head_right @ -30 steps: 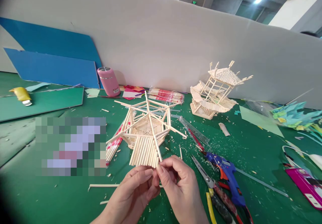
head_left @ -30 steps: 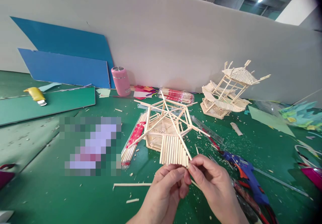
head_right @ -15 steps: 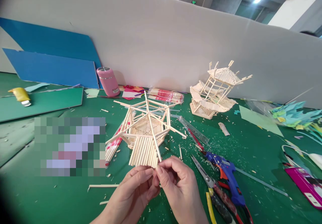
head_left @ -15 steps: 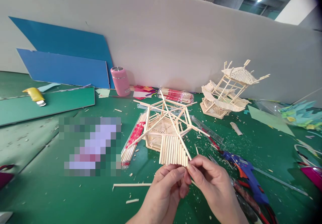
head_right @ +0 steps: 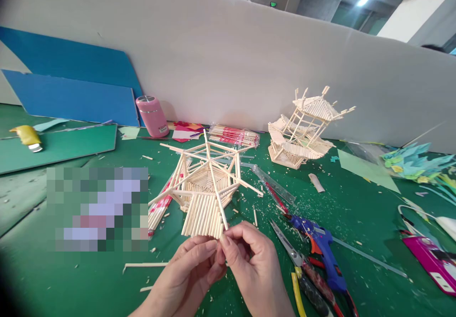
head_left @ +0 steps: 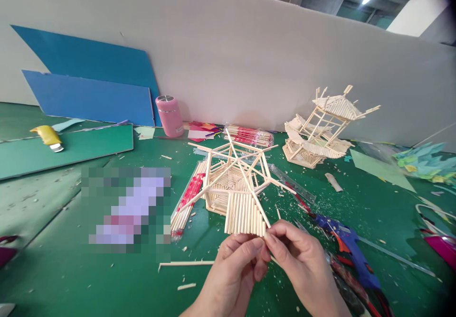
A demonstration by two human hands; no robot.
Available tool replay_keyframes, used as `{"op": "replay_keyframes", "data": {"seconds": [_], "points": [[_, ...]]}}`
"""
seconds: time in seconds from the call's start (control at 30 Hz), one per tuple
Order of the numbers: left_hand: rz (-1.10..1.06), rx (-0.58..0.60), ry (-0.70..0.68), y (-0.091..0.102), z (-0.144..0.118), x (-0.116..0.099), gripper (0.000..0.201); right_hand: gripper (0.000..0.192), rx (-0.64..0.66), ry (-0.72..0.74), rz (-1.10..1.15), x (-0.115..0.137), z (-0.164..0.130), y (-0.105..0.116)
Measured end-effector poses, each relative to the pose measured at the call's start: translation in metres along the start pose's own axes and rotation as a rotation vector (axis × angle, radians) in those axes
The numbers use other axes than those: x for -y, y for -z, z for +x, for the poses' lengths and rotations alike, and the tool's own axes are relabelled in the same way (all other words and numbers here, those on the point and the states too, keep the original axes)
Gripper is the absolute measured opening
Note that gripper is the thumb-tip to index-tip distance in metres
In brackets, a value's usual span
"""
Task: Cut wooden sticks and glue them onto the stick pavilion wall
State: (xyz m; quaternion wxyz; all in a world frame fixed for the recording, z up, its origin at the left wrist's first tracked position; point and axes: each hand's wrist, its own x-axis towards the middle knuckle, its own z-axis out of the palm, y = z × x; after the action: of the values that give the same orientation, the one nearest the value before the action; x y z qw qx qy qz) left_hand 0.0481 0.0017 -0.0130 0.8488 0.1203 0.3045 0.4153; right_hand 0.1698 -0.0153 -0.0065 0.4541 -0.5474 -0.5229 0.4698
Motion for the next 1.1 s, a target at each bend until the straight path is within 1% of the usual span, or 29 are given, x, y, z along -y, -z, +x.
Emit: {"op": "replay_keyframes", "data": {"seconds": [0.17, 0.43, 0.57, 0.67, 0.77, 0.87, 1.1], "points": [[0.001, 0.01, -0.006, 0.001, 0.0, 0.0, 0.011, 0.023, -0.01, 0.009, -0.015, 0.0, -0.001, 0.001], [-0.001, -0.013, -0.012, 0.001, -0.001, -0.001, 0.007, 0.021, -0.002, 0.008, -0.017, 0.0, -0.001, 0.002], [0.008, -0.03, -0.006, 0.003, 0.0, 0.0, 0.008, 0.022, -0.033, 0.025, -0.099, 0.0, -0.002, 0.003], [0.037, -0.063, 0.0, 0.005, 0.0, 0.0, 0.013, 0.022, -0.067, 0.017, -0.153, -0.005, -0.005, 0.006], [0.082, -0.103, 0.01, 0.006, 0.0, -0.002, 0.017, 0.022, -0.087, -0.034, -0.145, -0.014, -0.007, 0.01], [0.107, -0.119, 0.011, 0.005, 0.0, -0.003, 0.019, 0.023, -0.081, -0.078, -0.129, -0.022, -0.007, 0.012], [0.152, -0.104, 0.008, 0.003, -0.002, -0.005, 0.017, 0.025, -0.062, -0.048, -0.224, -0.029, -0.004, 0.01]]}}
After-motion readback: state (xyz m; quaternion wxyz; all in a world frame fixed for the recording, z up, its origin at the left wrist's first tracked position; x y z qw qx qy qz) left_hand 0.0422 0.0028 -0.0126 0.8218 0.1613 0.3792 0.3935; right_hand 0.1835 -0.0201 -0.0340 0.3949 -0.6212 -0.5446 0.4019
